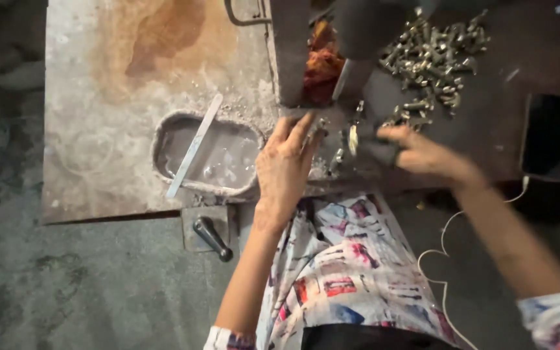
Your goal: Machining small metal fittings using a bench-top drill press or similar machine.
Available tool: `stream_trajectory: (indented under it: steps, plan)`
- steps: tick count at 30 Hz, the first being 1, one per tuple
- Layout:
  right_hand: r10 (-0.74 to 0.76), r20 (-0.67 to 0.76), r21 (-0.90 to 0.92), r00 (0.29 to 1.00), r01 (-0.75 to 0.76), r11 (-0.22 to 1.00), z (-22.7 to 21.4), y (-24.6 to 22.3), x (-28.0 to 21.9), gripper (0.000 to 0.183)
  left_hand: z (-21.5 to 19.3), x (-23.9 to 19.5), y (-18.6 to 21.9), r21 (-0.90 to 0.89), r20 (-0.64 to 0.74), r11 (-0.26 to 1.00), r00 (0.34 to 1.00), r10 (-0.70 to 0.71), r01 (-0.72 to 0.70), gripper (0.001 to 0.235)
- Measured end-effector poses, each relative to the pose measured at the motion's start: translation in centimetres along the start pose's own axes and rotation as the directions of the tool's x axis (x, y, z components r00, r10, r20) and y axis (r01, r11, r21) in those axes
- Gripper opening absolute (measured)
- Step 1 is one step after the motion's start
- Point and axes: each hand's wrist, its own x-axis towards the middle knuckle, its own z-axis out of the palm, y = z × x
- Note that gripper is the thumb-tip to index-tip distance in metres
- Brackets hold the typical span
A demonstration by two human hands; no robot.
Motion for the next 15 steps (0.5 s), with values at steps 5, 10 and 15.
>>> stream_trajectory:
  steps: [5,10,15]
  plan:
    - [0.219,0.395,-0.374,0.892,-0.061,0.925,-13.2,5.0,-0.3,0.065,0.7,-2.8,-0.9,0.039,0.071,0.997,0.995,-0.063,0.06,0.031]
    - [0.228,0.108,-0.43,0.968,-0.162,0.888,-18.7,4.0,-0.1,0.05,1.1,-4.4,-0.7,0.095,0.019,0.995,0.999,-0.039,0.037,0.031]
    - [0.181,-0.218,-0.458,0.959,-0.264,0.849,-5.2,-5.9,2.3,0.036,0.9,-5.0,-0.2,0.065,0.05,0.993,0.994,-0.1,0.097,0.029]
